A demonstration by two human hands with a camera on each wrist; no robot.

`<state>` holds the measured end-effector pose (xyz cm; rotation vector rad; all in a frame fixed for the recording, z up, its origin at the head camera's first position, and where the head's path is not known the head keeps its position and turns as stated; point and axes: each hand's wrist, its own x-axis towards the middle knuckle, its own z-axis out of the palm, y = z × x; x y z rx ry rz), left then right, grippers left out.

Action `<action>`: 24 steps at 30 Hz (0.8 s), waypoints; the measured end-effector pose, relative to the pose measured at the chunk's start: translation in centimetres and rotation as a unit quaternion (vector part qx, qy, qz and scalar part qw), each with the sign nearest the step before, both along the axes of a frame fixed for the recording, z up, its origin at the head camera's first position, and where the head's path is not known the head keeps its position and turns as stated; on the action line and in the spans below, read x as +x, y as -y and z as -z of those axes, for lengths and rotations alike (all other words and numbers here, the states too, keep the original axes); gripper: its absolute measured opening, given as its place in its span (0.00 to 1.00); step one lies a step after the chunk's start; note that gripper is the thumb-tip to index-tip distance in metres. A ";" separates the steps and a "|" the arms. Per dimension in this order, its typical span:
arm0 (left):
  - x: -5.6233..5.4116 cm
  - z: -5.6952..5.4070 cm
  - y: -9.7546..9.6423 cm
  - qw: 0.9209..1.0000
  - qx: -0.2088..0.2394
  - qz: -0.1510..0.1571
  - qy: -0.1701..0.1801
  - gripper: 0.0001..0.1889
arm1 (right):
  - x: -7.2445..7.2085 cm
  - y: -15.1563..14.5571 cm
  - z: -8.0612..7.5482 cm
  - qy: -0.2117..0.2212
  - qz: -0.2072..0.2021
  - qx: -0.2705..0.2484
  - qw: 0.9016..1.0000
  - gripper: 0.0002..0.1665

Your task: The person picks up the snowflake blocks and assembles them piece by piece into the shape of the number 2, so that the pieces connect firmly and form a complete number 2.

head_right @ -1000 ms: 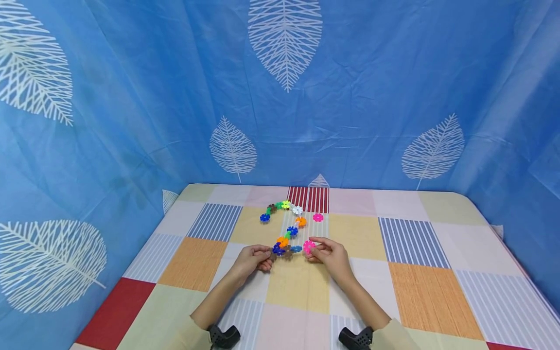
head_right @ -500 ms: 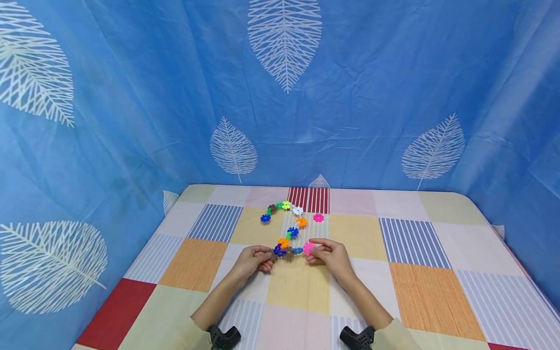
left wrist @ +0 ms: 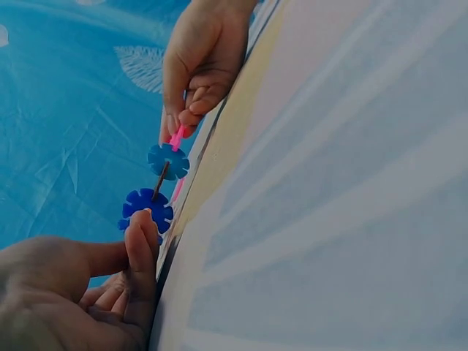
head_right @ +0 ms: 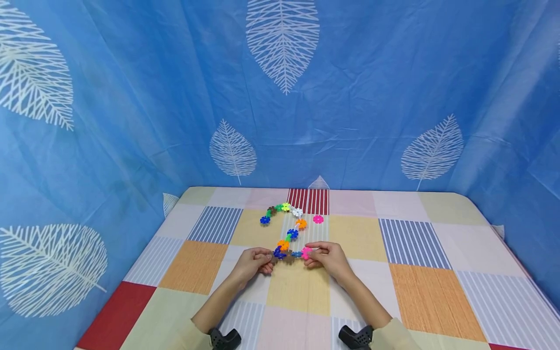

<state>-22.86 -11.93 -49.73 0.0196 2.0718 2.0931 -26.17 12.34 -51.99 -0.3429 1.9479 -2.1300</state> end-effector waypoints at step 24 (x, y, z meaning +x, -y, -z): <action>-0.4 1.0 0.1 1.000 -0.023 -0.015 -0.001 0.11 | -0.2 -0.3 -1.0 -0.044 -0.022 0.123 0.991 0.17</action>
